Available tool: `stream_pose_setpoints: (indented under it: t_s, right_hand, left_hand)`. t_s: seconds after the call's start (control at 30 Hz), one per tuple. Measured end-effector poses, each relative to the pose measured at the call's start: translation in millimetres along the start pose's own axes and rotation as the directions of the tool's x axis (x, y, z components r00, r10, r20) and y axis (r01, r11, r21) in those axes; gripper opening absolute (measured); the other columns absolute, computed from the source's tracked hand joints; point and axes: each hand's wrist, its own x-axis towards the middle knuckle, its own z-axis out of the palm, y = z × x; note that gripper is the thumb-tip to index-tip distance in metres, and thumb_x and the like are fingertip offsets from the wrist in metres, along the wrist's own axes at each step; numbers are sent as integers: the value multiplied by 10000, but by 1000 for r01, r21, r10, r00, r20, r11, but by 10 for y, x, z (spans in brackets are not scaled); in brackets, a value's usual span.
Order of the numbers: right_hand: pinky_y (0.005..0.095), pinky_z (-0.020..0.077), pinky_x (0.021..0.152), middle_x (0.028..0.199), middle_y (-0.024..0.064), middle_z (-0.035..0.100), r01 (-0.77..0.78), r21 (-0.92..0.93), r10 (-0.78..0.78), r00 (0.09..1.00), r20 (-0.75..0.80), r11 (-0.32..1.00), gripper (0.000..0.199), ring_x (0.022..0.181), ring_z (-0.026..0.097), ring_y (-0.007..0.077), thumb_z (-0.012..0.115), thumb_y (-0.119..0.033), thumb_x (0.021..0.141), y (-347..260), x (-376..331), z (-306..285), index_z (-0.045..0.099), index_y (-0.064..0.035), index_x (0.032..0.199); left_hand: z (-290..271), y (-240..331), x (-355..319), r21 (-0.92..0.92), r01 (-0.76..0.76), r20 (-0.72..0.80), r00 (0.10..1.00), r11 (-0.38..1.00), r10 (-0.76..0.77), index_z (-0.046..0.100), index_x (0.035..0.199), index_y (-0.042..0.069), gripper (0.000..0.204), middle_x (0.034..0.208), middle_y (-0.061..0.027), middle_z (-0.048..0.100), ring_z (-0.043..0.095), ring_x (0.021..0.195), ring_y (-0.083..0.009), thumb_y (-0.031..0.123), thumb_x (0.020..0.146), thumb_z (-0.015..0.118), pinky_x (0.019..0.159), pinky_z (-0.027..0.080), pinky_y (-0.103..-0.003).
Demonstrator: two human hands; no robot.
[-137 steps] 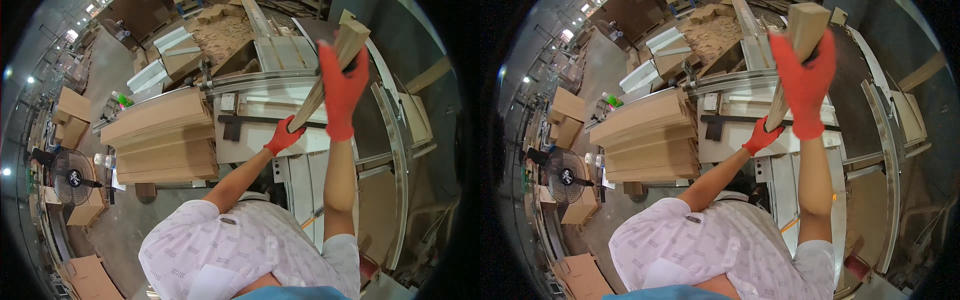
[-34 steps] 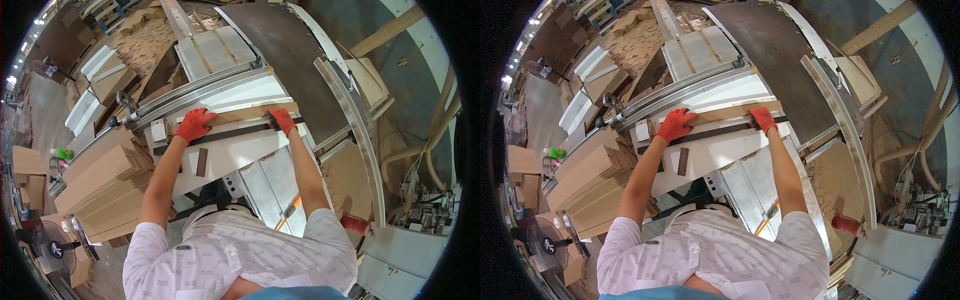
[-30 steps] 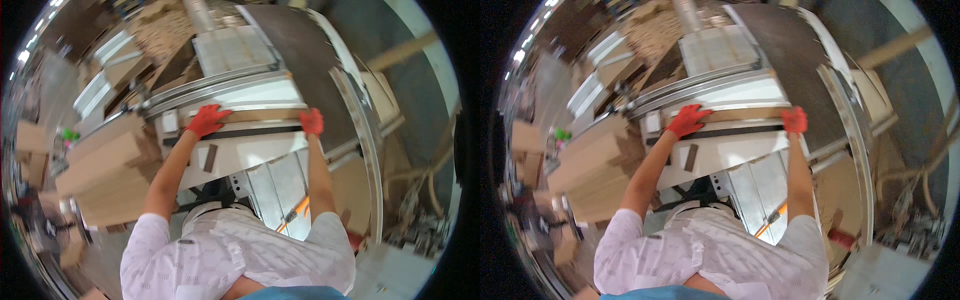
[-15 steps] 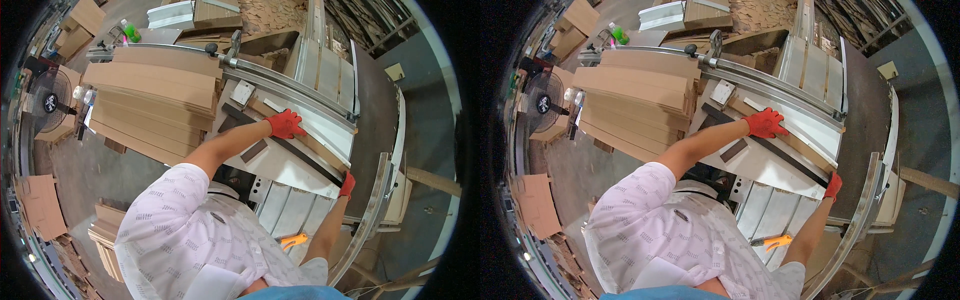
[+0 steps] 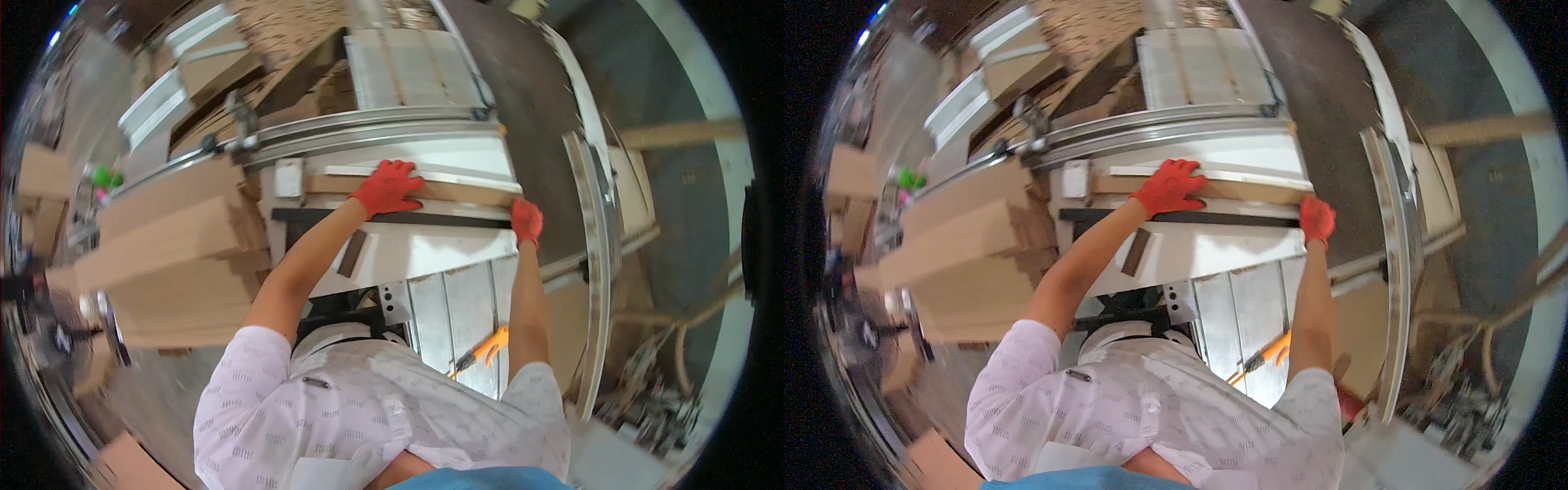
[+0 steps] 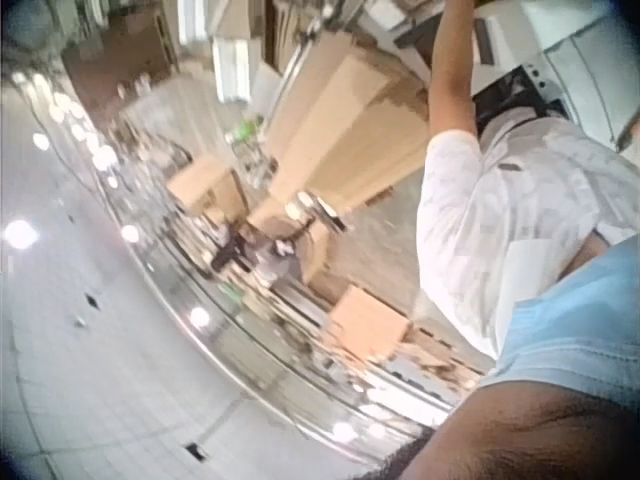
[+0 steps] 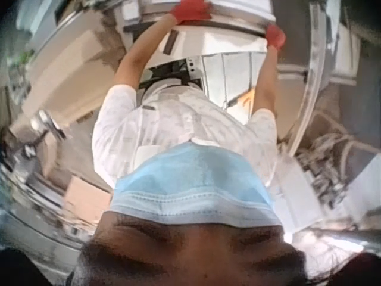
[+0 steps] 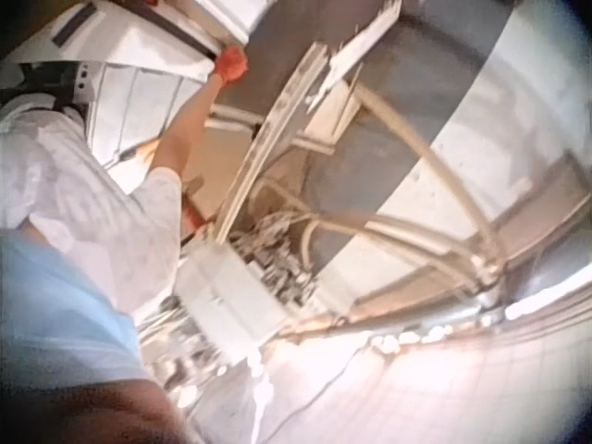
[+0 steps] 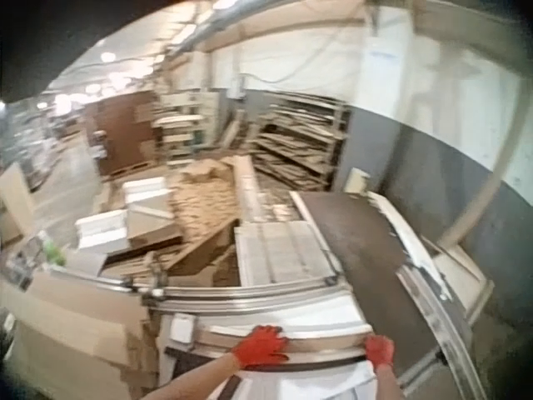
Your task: Cutting wood pieces using a large industrial table saw and organizing them on a pallet.
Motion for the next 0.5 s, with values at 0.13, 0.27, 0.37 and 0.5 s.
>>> stream_pose_setpoints:
  t_s: [0.13,0.27,0.37,0.5]
  right_hand:
    - [511,500,860,993,199,685,-86,92,94,993,-77,992,513,965,619,431,429,-477,957,69,-132,-134,695,-49,860]
    - [535,497,833,1017,183,669,-275,141,279,960,-13,951,452,966,627,397,467,-458,942,-276,-252,-499,688,-63,933]
    - [509,474,869,1098,152,645,-358,20,355,931,90,934,369,1035,614,350,524,-405,915,-687,-254,-832,668,-73,992]
    - [447,394,993,1209,105,587,284,229,-191,915,-355,931,521,1157,533,308,702,-377,778,-1000,-306,-1056,607,-90,1202]
  left_hand:
    - [70,176,205,87,-64,11,998,994,63,628,1226,192,465,1267,-193,544,513,1157,-357,424,829,694,961,397,-471]
    - [31,219,224,145,-22,94,996,989,8,608,1308,283,490,1213,-155,551,508,1126,-325,427,846,683,915,395,-436]
    - [97,144,169,215,-40,103,994,976,18,624,1287,282,470,1208,-157,552,506,1128,-311,437,848,683,898,396,-432]
    - [119,187,236,230,-64,107,993,971,40,641,1262,277,433,1217,-169,547,510,1115,-318,410,852,681,903,400,-436]
